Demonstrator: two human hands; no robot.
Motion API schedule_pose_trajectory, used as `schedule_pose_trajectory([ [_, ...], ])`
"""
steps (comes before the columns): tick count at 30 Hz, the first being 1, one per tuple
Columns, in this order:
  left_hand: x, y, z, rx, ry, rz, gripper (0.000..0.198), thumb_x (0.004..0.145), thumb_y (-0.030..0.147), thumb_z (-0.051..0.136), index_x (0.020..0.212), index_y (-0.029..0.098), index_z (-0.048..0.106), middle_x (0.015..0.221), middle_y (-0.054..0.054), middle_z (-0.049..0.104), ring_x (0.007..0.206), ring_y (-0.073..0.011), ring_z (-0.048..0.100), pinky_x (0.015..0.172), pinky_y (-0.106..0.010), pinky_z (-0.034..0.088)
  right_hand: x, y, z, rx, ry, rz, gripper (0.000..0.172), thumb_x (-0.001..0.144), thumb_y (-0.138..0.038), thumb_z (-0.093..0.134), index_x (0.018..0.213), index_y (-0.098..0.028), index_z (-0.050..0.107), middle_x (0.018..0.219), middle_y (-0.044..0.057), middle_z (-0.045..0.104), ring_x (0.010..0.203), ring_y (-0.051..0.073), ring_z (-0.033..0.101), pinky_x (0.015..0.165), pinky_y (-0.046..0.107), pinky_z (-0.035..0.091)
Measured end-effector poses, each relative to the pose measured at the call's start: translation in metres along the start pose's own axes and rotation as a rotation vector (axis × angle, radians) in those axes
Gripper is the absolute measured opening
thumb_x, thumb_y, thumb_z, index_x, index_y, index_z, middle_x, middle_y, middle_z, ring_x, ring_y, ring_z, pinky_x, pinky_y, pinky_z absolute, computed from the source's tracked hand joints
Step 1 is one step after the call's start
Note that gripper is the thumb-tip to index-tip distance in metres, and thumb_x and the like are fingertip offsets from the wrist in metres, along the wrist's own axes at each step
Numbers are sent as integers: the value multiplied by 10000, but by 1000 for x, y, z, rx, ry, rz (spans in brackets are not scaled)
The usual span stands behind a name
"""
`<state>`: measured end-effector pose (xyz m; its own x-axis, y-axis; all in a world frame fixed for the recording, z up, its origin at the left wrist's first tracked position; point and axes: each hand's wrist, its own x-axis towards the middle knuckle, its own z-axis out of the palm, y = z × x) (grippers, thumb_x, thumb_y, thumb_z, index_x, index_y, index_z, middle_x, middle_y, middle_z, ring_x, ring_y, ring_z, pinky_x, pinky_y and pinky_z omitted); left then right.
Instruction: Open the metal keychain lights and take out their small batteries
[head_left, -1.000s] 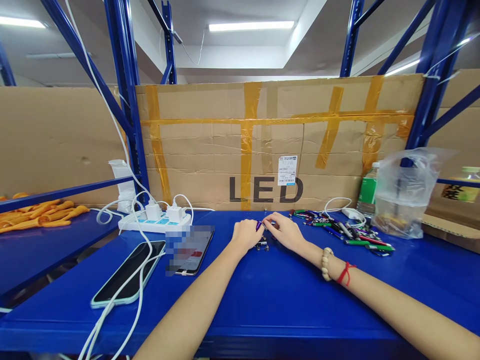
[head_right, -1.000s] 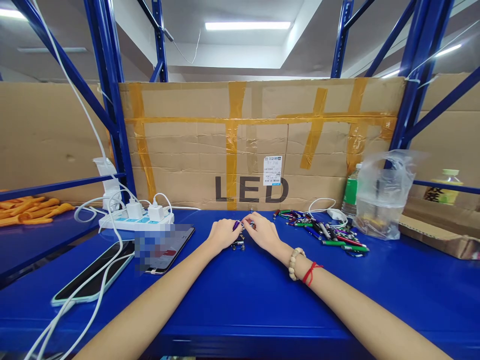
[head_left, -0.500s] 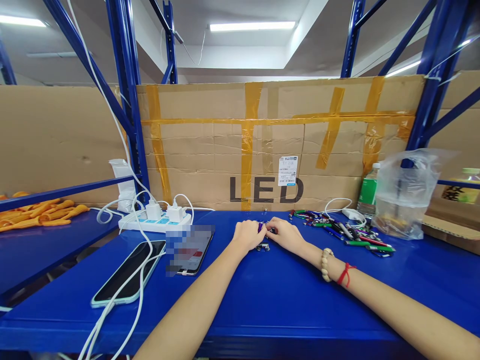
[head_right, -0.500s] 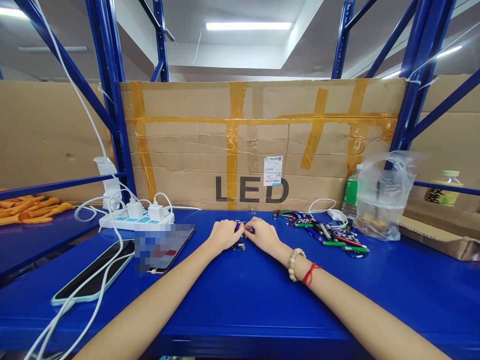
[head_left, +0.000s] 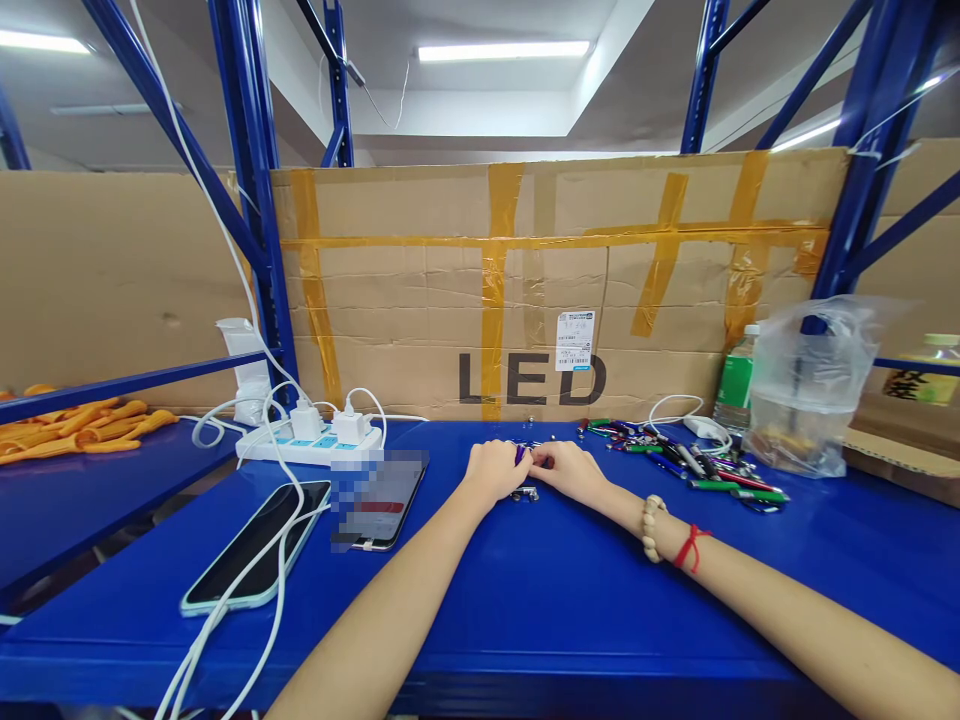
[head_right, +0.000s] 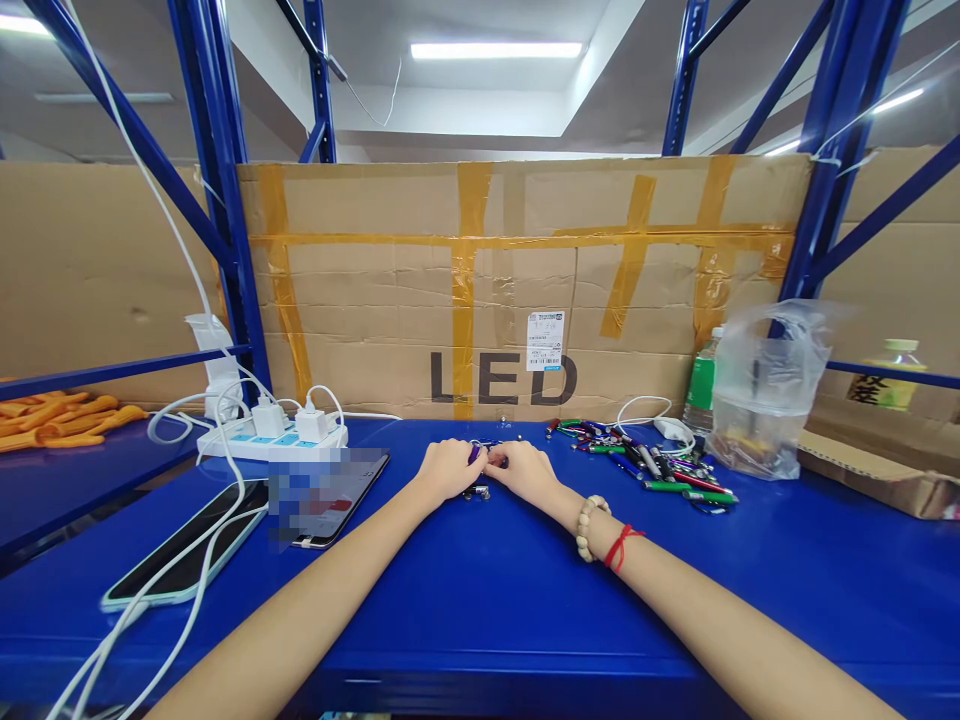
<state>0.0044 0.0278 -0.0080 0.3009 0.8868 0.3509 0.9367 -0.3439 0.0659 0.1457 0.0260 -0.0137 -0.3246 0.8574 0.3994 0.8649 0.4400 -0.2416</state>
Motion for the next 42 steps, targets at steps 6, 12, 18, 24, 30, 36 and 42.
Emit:
schedule_pose_trajectory([
  [6,0,-1,0,6,15,16,471,843,385,237,842,156,648,854,-101,659,822,-228,605,686,-321,435,1,1,0,9,-11,1,190,747,-369,496,677,-247,624,710,-44,653,644,118,559,478,204,281],
  [12,0,-2,0,3,11,31,473,843,390,234,827,160,647,854,-97,661,821,-227,606,690,-322,433,1,-1,-1,17,-23,5,181,727,-391,526,686,-249,631,739,-41,660,675,127,572,478,206,291],
  [18,0,-1,0,1,12,21,465,841,391,243,833,162,648,860,-97,661,828,-224,605,697,-318,434,0,0,-1,26,-22,-6,158,732,-362,527,697,-249,632,717,-40,654,651,122,559,478,207,291],
  [24,0,-1,0,-4,16,18,467,838,386,239,831,163,649,853,-98,662,817,-231,608,680,-327,438,1,0,0,29,-25,-10,152,735,-347,519,699,-242,623,727,-41,652,654,120,552,485,204,295],
  [30,0,0,-1,3,1,14,463,841,385,245,844,159,649,861,-102,660,832,-227,605,688,-319,434,0,-1,-2,-11,-2,63,217,711,-432,539,693,-242,643,747,-23,658,681,135,571,472,209,289],
  [36,-2,2,-4,7,-29,-13,448,849,399,264,860,161,644,884,-100,653,872,-215,595,734,-302,422,0,0,-1,-1,7,54,181,722,-395,547,682,-254,653,756,-34,666,696,135,582,503,220,314],
  [42,-3,3,-7,-4,-39,-10,453,851,400,257,862,161,642,902,-100,648,878,-217,590,736,-306,420,1,0,-1,-7,-9,90,177,714,-400,557,703,-252,652,772,-28,666,723,146,589,510,220,328],
])
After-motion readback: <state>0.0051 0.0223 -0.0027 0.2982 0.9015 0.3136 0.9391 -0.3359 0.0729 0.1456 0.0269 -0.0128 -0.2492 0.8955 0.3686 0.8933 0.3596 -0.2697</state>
